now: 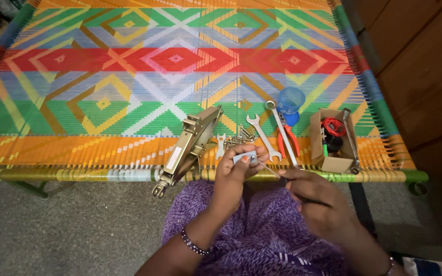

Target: The person sits on the floor and uses a screwdriver to adjust a small metal door latch component. They repeatedly insert the screwdriver into the latch and turn it while holding the piece steady. The person also briefly handles a wrench and other small hardware items on the mat.

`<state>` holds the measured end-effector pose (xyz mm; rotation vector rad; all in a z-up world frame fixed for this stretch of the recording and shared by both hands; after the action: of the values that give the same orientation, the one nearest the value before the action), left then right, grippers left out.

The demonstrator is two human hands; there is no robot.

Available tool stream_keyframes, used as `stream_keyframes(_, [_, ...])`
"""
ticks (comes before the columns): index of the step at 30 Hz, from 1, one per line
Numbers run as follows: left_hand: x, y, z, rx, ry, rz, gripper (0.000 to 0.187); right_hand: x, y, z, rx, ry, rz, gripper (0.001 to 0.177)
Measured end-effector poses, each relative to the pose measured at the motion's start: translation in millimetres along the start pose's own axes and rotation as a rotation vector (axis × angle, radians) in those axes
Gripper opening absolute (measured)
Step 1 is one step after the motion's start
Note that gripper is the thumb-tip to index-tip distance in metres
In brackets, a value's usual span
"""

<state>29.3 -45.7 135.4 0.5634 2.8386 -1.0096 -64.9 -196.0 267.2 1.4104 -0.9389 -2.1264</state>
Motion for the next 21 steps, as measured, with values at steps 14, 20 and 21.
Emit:
stream_keyframes(14, [10, 8, 41, -0.269, 0.715, 0.24, 0.02, -3, 11, 3, -0.292, 0.029, 0.422, 0.011])
stream_keyframes(20, [19, 0, 52, -0.189, 0.827, 0.445, 0.018, 9, 22, -18, -0.911, -0.107, 0.337, 0.014])
stream_keyframes(21, [13, 5, 49, -0.203, 0.751, 0.376, 0.019, 12, 32, -32, -0.945, -0.137, 0.163, 0.009])
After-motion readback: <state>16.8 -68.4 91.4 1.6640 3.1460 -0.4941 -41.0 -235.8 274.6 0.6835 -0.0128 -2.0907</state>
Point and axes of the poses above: each hand's wrist, its own x-axis away from the middle knuckle, its own y-axis out of the back of the hand, z = x × y, the point moved 8 cm from there along -x, towards the middle knuckle, and after that the axes turned 13 degrees about z, right-handed, at the moved point
